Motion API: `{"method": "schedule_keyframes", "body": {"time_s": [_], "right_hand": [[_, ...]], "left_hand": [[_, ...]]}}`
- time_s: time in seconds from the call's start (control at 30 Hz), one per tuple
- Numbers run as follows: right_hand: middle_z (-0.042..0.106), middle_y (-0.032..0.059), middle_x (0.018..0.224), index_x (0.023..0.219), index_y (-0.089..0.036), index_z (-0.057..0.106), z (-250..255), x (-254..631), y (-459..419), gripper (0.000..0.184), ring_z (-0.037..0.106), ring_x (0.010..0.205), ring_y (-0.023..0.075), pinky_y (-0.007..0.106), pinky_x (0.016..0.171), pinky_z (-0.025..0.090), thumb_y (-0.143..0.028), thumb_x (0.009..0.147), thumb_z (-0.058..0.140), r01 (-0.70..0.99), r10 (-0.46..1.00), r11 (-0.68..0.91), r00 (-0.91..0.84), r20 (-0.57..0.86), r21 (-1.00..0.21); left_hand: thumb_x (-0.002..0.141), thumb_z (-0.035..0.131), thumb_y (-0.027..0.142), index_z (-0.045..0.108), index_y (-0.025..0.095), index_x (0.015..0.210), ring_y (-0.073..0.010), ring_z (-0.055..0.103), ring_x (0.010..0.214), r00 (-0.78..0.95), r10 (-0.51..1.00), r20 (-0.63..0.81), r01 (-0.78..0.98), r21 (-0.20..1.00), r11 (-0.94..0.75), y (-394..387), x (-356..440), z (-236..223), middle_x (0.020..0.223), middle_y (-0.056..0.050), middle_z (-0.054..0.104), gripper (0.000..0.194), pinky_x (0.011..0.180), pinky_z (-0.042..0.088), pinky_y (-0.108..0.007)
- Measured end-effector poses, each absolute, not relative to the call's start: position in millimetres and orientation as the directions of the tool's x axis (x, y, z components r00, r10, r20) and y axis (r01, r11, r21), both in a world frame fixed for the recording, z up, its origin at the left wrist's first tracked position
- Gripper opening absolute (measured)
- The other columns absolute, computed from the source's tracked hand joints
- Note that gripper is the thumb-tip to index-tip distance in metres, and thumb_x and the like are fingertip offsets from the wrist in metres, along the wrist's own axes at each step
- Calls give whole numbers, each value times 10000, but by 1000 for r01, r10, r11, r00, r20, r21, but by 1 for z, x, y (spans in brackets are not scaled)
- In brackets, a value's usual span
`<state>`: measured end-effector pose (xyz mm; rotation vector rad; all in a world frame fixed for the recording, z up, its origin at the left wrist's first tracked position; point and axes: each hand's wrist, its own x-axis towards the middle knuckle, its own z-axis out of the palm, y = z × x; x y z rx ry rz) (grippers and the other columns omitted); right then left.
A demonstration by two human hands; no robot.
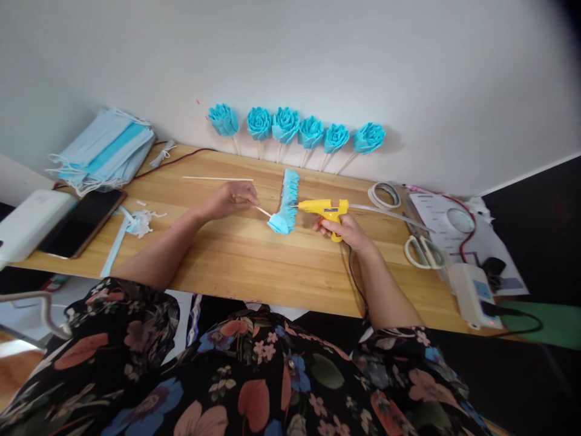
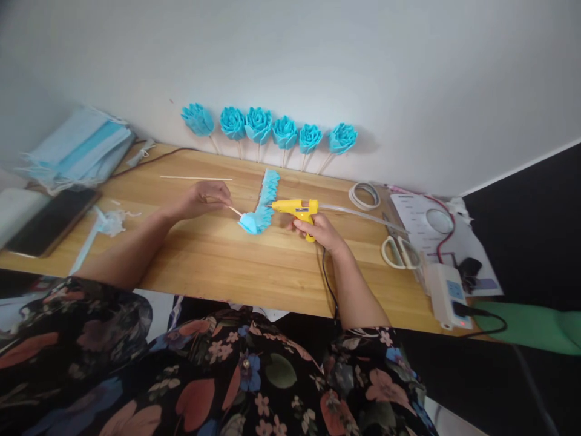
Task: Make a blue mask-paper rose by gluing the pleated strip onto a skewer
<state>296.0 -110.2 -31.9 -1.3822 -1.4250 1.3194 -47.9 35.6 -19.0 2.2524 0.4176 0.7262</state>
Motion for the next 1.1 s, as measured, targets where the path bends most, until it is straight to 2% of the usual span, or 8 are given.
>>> {"method": "schedule_keyframes", "body": {"time_s": [0.2, 0.43, 0.57, 0.7, 0.8, 0.93, 1.1], "right_hand": [[750, 81, 901, 904, -176, 761, -36, 297, -109, 406, 548, 647, 121, 258, 568, 445, -574, 832, 719, 210, 981, -106, -140, -137, -972], [755, 92, 889, 861, -172, 755, -25, 291, -110, 450, 553, 623, 122, 271, 568, 467, -614, 782, 734, 217, 981, -120, -122, -149, -969], [746, 86, 861, 840, -175, 743, -20, 287, -111, 459, 543, 604, 117, 273, 559, 469, -626, 755, 747, 212, 981, -124, -118, -151, -969], [739, 80, 828, 831, -174, 750, -18, 286, -111, 464, 542, 602, 115, 267, 554, 467, -631, 751, 755, 208, 981, -132, -112, -158, -969], [744, 81, 831, 822, -173, 753, -18, 286, -111, 496, 541, 602, 116, 266, 556, 470, -660, 730, 767, 199, 982, -138, -100, -160, -970], [723, 67, 768, 804, -173, 753, -21, 288, -111, 519, 533, 583, 117, 266, 540, 456, -682, 709, 778, 182, 984, -139, -84, -157, -973], [692, 58, 732, 836, -166, 770, -21, 288, -111, 501, 533, 593, 119, 270, 557, 458, -660, 756, 754, 186, 983, -128, -107, -149, -974]], "left_hand": [[939, 666, 529, 779, 202, 874, -161, 653, 814, 696, 539, 474, 90, 688, -720, 35, -50, -11, 862, -75, 688, 353, 773, 520, -293], [936, 636, 554, 747, 198, 847, -183, 659, 838, 705, 566, 427, 174, 669, -722, 35, -53, -5, 878, -88, 711, 384, 812, 526, -317], [940, 629, 457, 722, 191, 839, -179, 655, 848, 698, 566, 439, 202, 638, -743, 36, -56, -2, 879, -78, 707, 299, 808, 518, -303], [928, 625, 375, 711, 182, 845, -157, 625, 800, 705, 558, 437, 216, 618, -756, 39, -60, -2, 861, -66, 686, 227, 731, 490, -268], [915, 645, 398, 716, 178, 847, -141, 602, 750, 771, 536, 344, 211, 656, -725, 40, -63, 0, 845, -59, 674, 241, 672, 466, -244], [886, 704, 494, 749, 192, 872, -150, 663, 786, 878, 464, 116, 216, 769, -602, 40, -67, 2, 866, -59, 716, 305, 701, 500, -231], [891, 698, 490, 770, 204, 861, -149, 705, 805, 929, 371, 8, 220, 793, -568, 43, -70, 0, 859, -49, 752, 297, 736, 513, -212]]}}
